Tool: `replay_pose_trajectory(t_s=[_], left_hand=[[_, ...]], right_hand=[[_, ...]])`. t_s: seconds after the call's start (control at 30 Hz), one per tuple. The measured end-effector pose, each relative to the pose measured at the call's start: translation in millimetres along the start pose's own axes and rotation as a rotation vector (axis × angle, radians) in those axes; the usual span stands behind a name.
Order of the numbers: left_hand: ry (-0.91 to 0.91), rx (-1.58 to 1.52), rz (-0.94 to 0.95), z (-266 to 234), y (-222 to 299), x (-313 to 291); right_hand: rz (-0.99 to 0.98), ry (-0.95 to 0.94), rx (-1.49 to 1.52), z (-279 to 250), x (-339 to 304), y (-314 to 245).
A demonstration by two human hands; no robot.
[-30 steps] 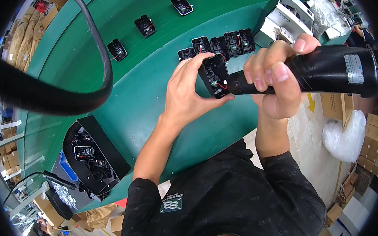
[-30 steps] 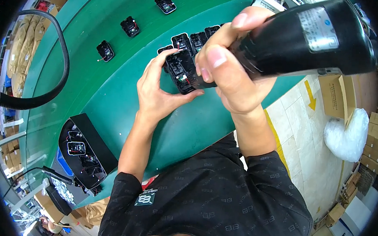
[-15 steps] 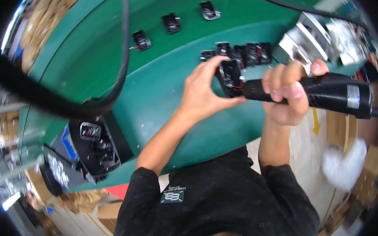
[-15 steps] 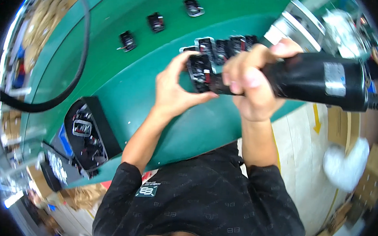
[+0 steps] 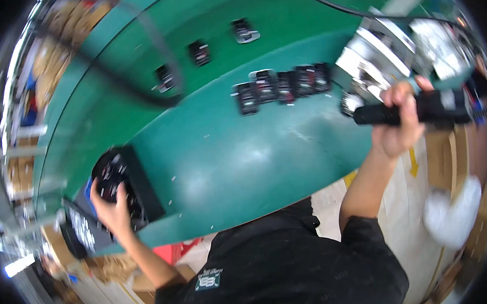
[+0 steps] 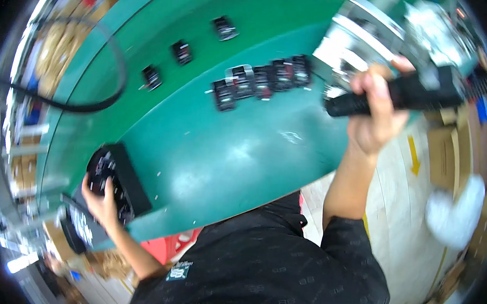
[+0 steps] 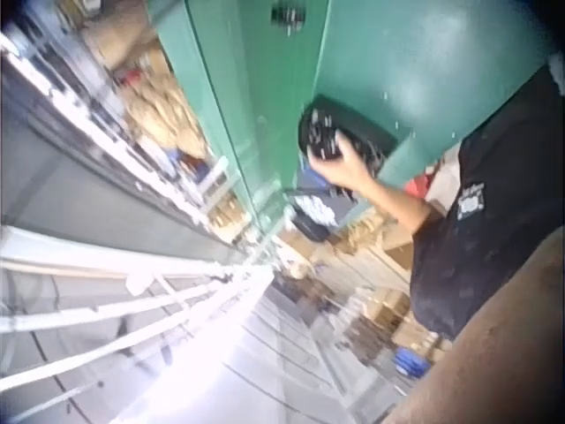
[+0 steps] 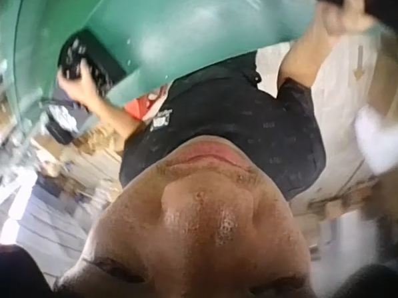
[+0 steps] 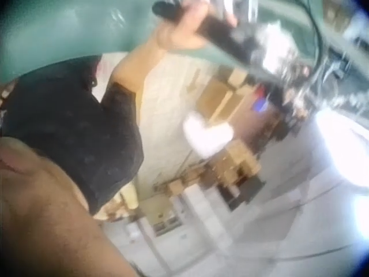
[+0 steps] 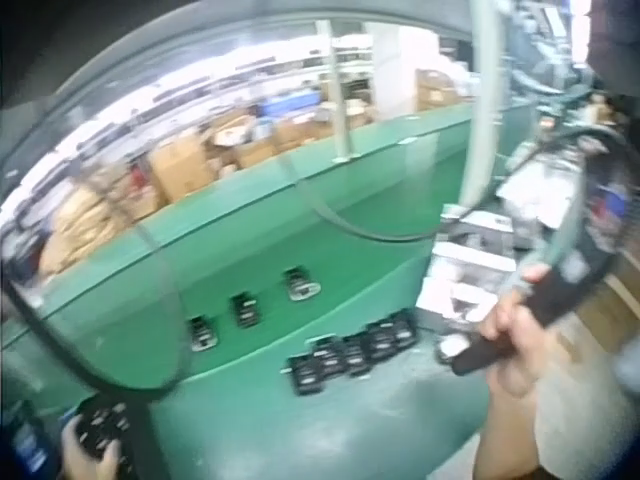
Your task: The person fastens internal components inside plastic electronic housings using an electric screwdriver on an assembly line.
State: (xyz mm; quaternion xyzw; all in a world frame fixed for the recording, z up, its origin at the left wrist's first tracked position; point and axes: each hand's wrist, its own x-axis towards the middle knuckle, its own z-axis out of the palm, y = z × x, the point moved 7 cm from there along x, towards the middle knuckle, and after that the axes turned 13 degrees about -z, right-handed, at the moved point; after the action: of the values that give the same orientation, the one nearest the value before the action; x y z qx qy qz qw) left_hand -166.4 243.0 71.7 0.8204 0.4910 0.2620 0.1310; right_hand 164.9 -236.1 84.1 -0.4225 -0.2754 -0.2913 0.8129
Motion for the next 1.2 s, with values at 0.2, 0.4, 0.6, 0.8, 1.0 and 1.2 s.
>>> replay_pose_trajectory(t_s=[0.2, 0.4, 0.6, 0.8, 1.0, 1.2], left_hand=[[-0.131, -0.057, -0.079, 0, -49, 1], [-0.092, 0.106, 0.064, -1, -37, -3], [-0.137, 0.162, 0.045, 3, -37, -10], [-0.062, 0.087, 0.174, 5, 13, 1], [-0.239, -0.052, 0.373, 69, 118, 27], [-0.333, 0.064, 0.667, 160, 167, 71]], right_hand=[[-0.102, 0.038, -0.262, -50, 39, -2], [-0.139, -0.050, -0.202, -45, 52, 15], [-0.201, -0.145, -0.249, -24, 55, 40], [-0.011, -0.429, -0.301, -8, 53, 57], [0.117, -0.588, -0.053, 2, 44, 77], [0.093, -0.335, -0.273, -19, 63, 67]])
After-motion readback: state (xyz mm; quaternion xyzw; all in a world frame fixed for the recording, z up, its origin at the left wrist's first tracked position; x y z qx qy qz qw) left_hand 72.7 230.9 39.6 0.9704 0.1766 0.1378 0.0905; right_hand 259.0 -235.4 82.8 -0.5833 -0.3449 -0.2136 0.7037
